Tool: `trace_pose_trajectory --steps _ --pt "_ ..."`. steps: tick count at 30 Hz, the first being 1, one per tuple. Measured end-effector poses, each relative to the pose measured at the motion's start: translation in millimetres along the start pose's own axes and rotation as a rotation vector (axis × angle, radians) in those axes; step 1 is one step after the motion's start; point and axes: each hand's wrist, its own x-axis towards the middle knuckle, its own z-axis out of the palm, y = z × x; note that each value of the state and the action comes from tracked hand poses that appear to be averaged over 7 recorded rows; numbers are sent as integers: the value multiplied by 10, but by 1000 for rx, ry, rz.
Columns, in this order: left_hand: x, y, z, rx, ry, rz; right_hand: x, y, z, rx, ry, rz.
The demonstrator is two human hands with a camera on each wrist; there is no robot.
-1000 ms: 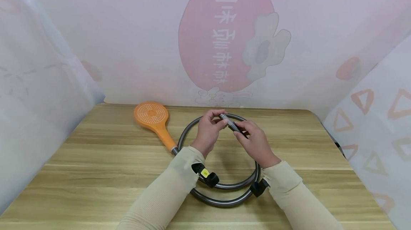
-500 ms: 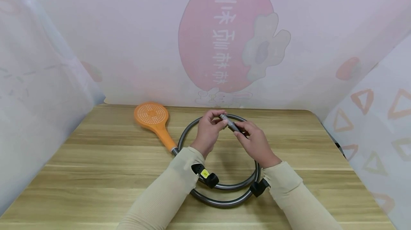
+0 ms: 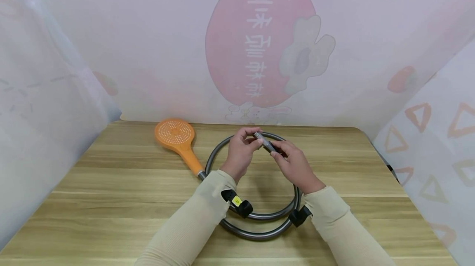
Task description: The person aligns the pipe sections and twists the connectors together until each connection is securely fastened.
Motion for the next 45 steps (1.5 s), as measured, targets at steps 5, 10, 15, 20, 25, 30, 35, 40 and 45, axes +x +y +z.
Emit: trace_pose_trajectory --steps 5,10,15,20,25,30,35,40,45 --pt "-4 8 4 3 3 5 10 -5 -8 -6 -24 3" --pt "6 -5 2 -4 4 7 22 -13 -18 -3 -59 21" --pt "17 -9 -5 -2 2 7 37 -16 -23 3 -79 38" --pt "18 -5 -17 -11 -7 -6 49 -12 -22 26 -86 78" --pt "14 -17 -19 -23 -4 -13 59 37 -10 39 -73 102" --pt "9 -6 -11 -26 -7 -3 54 33 -8 40 -49 88" --pt "-1 18 -6 -32 -4 -17 39 11 -5 10 -8 34" --pt "0 18 -10 -37 2 -23 23 5 10 -25 16 -7" --pt "-4 21 -7 -42 6 -17 5 1 33 -68 49 -26"
